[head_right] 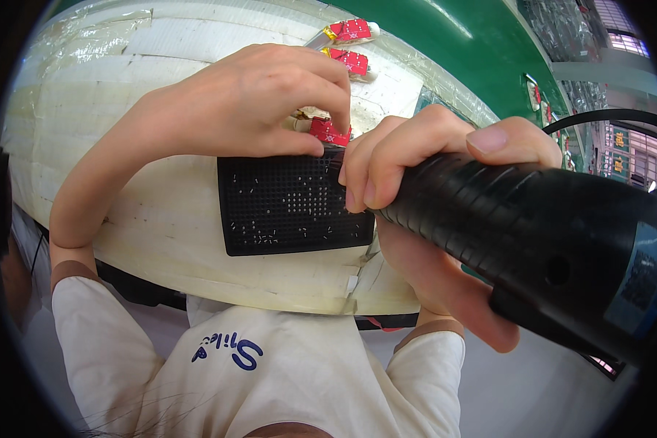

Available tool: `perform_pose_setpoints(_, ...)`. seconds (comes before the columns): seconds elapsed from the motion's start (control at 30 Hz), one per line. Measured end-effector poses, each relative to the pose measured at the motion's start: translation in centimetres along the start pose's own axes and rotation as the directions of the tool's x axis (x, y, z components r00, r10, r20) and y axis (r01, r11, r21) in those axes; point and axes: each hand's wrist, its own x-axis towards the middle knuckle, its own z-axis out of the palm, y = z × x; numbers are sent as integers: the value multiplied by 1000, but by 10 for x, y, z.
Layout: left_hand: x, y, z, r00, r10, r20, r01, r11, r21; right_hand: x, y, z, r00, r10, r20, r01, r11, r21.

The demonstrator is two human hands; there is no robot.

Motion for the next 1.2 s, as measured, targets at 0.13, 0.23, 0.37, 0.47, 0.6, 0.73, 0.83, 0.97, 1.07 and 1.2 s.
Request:
perform_pose_setpoints(0.13,-1,6,3,996,62,66,-61,998,-24,-1,-1,-1,1000,-6,6,6,1000,-28)
perform_pose_setpoints(0.23,-2,9,7,996,-3,92,6,1000,-24,-1,0,-1,1000,-25,14,25,999,-22)
perform_pose_setpoints(0.37,-2,14,18,996,82,-16,-81,994,77,2,-9,1,998,-60,-13,60,998,-9)
perform_pose_setpoints(0.47,-2,16,24,988,111,-110,-91,981,171,2,-8,-1,997,-78,10,78,997,13)
perform_pose_setpoints(0.6,-2,15,28,980,123,-155,-94,980,178,3,-6,1,997,-70,12,70,997,-14)
perform_pose_setpoints(0.73,-1,17,28,979,125,-162,-92,976,198,2,-8,2,998,-59,0,59,998,-11)
perform_pose_setpoints(0.83,-1,22,15,994,98,-43,-89,981,173,3,-12,-2,998,-60,8,60,998,-18)
perform_pose_setpoints(0.97,-4,20,-10,985,77,156,-108,973,204,10,-18,-8,995,-104,10,104,995,-8)
perform_pose_setpoints(1.07,1,16,-9,997,-10,73,4,997,75,14,-10,-17,988,-154,-30,152,988,-38)
perform_pose_setpoints(1.2,5,10,3,995,-101,-3,101,989,109,10,5,-23,976,-193,-103,188,981,-51)
